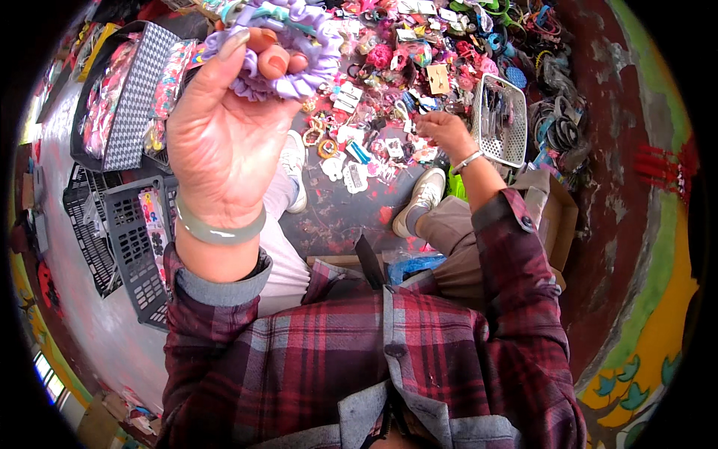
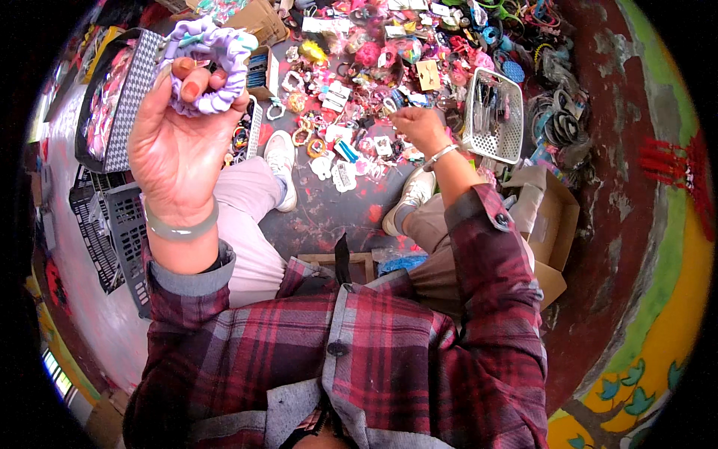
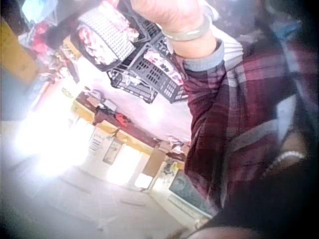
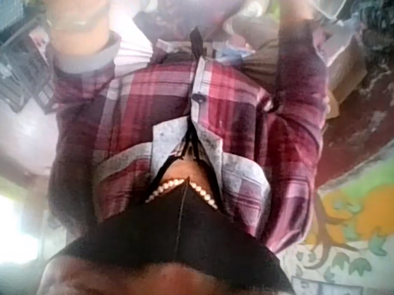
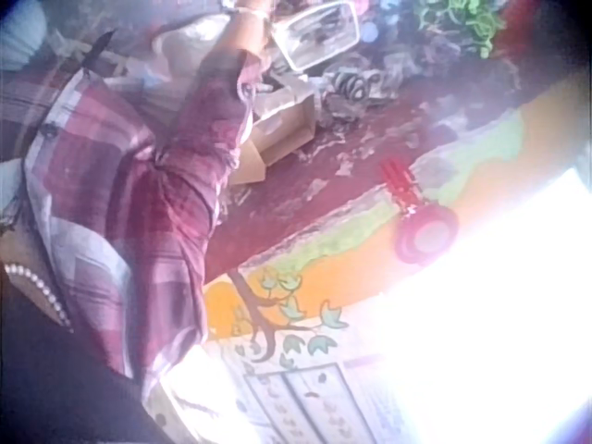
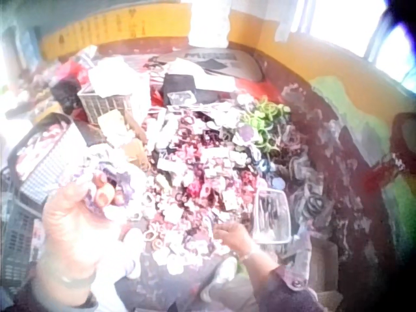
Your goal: The person sits on the floor surrounded by baskets and piles of hair accessories. They pick up various items, including hair clips and scrunchies, and place them into small plastic bags. The person then seals the bags and sets them aside.
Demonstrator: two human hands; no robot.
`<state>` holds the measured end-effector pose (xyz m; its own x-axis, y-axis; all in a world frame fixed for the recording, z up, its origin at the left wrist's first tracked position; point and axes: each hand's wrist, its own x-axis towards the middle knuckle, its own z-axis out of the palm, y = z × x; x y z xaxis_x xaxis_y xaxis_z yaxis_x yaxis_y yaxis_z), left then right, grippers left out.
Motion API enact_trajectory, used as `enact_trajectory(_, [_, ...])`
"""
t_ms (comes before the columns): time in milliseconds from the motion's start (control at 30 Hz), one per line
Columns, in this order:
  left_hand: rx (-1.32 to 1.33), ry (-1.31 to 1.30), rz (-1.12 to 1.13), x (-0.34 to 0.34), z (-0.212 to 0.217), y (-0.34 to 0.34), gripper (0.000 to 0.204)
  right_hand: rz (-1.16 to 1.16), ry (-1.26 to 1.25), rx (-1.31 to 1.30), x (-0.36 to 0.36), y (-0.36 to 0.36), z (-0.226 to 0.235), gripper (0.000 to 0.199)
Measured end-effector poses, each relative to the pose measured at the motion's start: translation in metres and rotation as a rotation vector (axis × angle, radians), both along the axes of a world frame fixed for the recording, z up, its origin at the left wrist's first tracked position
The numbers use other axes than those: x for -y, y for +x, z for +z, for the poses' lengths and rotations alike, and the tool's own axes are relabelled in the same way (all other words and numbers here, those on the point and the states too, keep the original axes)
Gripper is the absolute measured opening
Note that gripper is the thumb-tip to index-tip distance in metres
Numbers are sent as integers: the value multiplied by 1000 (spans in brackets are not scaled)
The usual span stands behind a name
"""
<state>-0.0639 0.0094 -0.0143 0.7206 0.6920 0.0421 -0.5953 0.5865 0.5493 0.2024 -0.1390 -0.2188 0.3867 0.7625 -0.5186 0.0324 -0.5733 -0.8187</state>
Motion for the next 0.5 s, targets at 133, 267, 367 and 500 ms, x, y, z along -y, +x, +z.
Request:
enact_trajectory(133, [-48,8,1,2,-5,-6,16,308,-158,446,10,-4,-87,26])
enact_trajectory(267, [-82,-181,39,5,-3,-5,11,547,-298,634,14,-45,-156,33])
enact_trajectory(367, [-137,-266,89,7,-3,-6,10,467,-431,532,-2,-83,-145,45])
enact_trajectory(500, [-219,-254,95,7,-10,-7,9,376,-436,523,-18,-94,-164,52])
